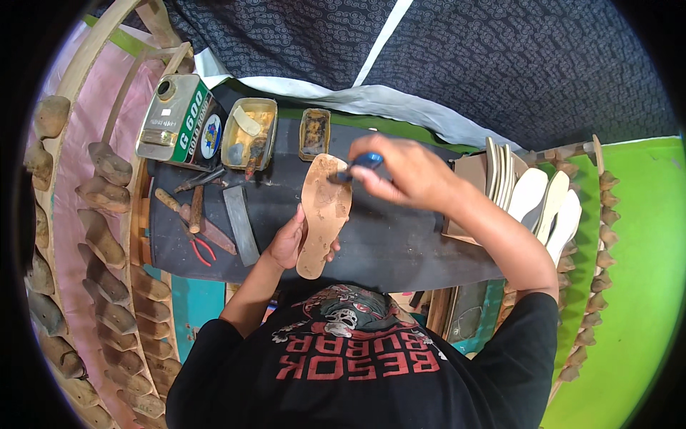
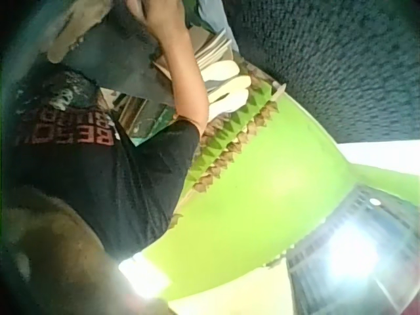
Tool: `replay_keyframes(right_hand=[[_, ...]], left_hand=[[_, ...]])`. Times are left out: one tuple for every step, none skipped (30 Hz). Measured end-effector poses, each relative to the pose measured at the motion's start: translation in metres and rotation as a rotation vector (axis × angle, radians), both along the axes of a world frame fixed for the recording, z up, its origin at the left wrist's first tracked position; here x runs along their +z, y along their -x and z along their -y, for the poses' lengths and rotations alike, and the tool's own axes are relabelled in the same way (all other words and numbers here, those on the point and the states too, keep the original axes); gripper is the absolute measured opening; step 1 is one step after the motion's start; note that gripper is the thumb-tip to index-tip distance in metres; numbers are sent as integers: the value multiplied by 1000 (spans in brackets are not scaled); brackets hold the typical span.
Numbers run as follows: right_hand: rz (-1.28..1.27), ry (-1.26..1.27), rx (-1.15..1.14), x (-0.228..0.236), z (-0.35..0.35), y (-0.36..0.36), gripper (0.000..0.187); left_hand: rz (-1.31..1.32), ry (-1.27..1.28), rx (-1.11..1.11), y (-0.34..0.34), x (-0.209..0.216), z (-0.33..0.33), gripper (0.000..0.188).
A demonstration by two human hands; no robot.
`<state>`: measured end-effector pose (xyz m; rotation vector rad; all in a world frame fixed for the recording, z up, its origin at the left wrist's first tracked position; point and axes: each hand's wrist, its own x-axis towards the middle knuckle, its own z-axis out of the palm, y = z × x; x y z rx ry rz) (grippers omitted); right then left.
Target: Applying industrial adhesive to shoe insoles or soles using a brush.
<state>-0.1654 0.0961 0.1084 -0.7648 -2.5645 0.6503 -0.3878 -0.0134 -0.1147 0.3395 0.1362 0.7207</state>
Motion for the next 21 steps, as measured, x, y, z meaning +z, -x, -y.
replay_keyframes(right_hand=[[-33, -22, -40, -1, -2, -1, 26], [-60, -113, -45, -5, -2, -3, 29], [-62, -113, -44, -9, -1, -4, 29], [-50, -167, 50, -13, 2, -6, 29], [-38, -219, 145, -15, 5, -5, 29], [-11, -300, 234, -14, 10, -1, 28], [-103, -437, 331, -16, 15, 6, 27], [-92, -416, 351, -18, 26, 7, 27], [-82, -395, 368, -21, 38, 7, 28], [-81, -394, 361, -24, 48, 9, 28], [-93, -386, 406, -27, 56, 11, 28], [-105, -378, 451, -28, 61, 11, 28], [-105, -378, 443, -27, 60, 9, 28], [-96, -289, 445, -26, 58, 5, 27], [-88, -201, 446, -24, 54, 1, 25], [-116, -157, 375, -20, 48, -2, 25], [-135, -157, 303, -14, 40, -8, 28], [-141, -144, 228, -13, 31, -18, 29], [-148, -132, 153, -12, 23, -25, 31], [-147, -168, 86, -7, 19, -29, 31], [-146, -204, 21, -1, 16, -31, 30]], left_hand=[[-5, -21, -11, -1, 0, 0, 74], [-7, -20, -10, -1, 1, 0, 74], [-17, -2, 7, -2, 3, 0, 74], [-26, 17, 25, -2, 4, 0, 75], [-28, 19, 28, 0, 3, 0, 75], [-10, 0, 21, 2, -1, 1, 75], [8, -20, 13, 3, -2, 1, 75], [9, -19, 9, 2, 1, 2, 75], [14, 39, 51, 1, 10, 3, 75], [18, 96, 91, 0, 17, 3, 75], [17, 97, 86, 0, 21, 2, 75], [-40, 123, 72, 0, 24, 1, 76], [-98, 149, 56, -1, 26, 0, 76], [-101, 150, 49, -4, 26, 1, 76], [-70, 109, 47, -7, 26, 1, 77], [-38, 69, 45, -9, 25, 1, 77], [-41, 71, 36, -11, 21, 1, 77], [2, 25, 12, -14, 16, 1, 76], [46, -20, -13, -16, 13, 2, 75], [-11, -5, 16, -20, 22, 3, 78], [-12, -4, 6, -22, 20, 3, 78]])
